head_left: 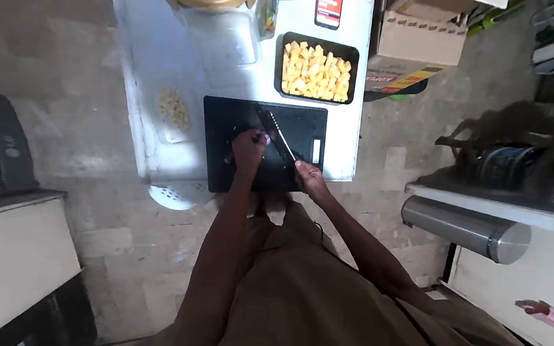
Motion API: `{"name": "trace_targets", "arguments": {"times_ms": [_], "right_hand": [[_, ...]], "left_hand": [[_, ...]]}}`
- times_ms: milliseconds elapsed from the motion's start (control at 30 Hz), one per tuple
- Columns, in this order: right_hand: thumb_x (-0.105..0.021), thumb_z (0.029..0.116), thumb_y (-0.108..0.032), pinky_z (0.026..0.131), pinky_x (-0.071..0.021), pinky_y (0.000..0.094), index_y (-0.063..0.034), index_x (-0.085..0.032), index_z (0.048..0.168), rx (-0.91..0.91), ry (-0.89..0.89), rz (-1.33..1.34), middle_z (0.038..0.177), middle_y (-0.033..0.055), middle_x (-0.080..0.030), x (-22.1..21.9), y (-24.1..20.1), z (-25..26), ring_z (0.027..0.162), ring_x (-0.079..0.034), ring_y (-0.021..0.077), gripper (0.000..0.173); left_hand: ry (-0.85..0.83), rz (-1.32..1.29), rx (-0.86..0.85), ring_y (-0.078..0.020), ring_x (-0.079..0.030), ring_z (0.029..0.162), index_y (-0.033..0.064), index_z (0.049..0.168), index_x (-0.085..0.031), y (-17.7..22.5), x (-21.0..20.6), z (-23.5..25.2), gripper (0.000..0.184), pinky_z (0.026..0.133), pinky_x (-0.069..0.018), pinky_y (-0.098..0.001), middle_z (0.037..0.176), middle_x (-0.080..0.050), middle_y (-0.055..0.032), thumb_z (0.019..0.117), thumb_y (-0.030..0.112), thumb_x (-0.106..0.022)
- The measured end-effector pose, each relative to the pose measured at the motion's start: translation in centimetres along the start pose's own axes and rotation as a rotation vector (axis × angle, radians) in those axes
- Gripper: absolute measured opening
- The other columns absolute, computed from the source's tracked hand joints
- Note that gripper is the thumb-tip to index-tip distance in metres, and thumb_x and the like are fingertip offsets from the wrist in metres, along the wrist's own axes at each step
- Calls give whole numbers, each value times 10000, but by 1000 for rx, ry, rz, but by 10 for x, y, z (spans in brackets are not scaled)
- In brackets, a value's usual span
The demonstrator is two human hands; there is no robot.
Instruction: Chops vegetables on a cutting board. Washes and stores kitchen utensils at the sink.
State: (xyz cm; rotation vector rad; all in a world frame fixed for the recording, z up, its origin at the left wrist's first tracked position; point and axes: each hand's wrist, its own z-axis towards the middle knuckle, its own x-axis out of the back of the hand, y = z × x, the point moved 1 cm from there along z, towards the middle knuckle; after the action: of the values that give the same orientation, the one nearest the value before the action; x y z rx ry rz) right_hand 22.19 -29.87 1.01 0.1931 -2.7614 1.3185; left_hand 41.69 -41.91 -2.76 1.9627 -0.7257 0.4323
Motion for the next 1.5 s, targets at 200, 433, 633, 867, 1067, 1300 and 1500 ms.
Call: {"name": "trace_targets", "arguments": {"times_ms": [200,433,633,867,1067,1300,1500], "right_hand": [[-426,1086,-484,406,-323,276,-235,-669,1335,2,-12,-3,586,7,-444,-1,3,3,437,-361,119,428],[-430,1081,-493,409,-295,259,-230,-673,1306,-61,-29,-16,586,-6,-398,1,-6,-3,442,-321,104,423],[-433,1105,-359,461,-389,283,-66,-690,1189,60,-7,65,619,-13,-478,-14,-2,48,487,-411,97,398],[-418,1069,-551,401,-331,268,-175,-681,1075,-32,-24,8,569,3,-400,-9,-16,15,426,-358,116,458],[-418,1091,-473,428,-350,265,-164,-685,1199,9,-12,33,580,-18,-423,-11,-3,13,451,-374,99,423],[-432,1083,-490,425,-351,286,-196,-680,1252,-18,-23,-9,596,4,-427,-12,-3,13,454,-371,122,421],[-445,1101,-358,466,-380,280,-72,-699,1165,37,10,43,619,-20,-468,-26,-13,51,490,-400,92,388]], "left_hand": [[37,-26,42,-262,-712,1039,97,1165,-752,3,-1,-1,304,971,-534,-506,1072,-757,-108,963,312,-679],[11,-34,66,-268,-720,1022,87,1171,-746,4,0,1,317,962,-541,-517,1062,-759,-115,953,313,-702],[7,-27,76,-273,-711,1053,110,1179,-752,3,1,1,327,984,-522,-529,1081,-759,-111,954,343,-704],[-27,-69,107,-278,-707,1076,119,1197,-758,-5,1,4,340,1011,-521,-528,1139,-747,-119,963,358,-698],[-38,-158,94,-245,-730,990,97,1190,-757,-12,1,5,341,965,-556,-485,1094,-755,-119,959,344,-715],[-39,-188,92,-228,-735,979,100,1180,-762,-13,1,6,317,953,-570,-466,1097,-757,-109,948,315,-732],[-40,-162,51,-218,-738,958,111,1200,-757,-20,-4,7,319,943,-572,-459,1081,-762,-99,968,324,-705]]}}
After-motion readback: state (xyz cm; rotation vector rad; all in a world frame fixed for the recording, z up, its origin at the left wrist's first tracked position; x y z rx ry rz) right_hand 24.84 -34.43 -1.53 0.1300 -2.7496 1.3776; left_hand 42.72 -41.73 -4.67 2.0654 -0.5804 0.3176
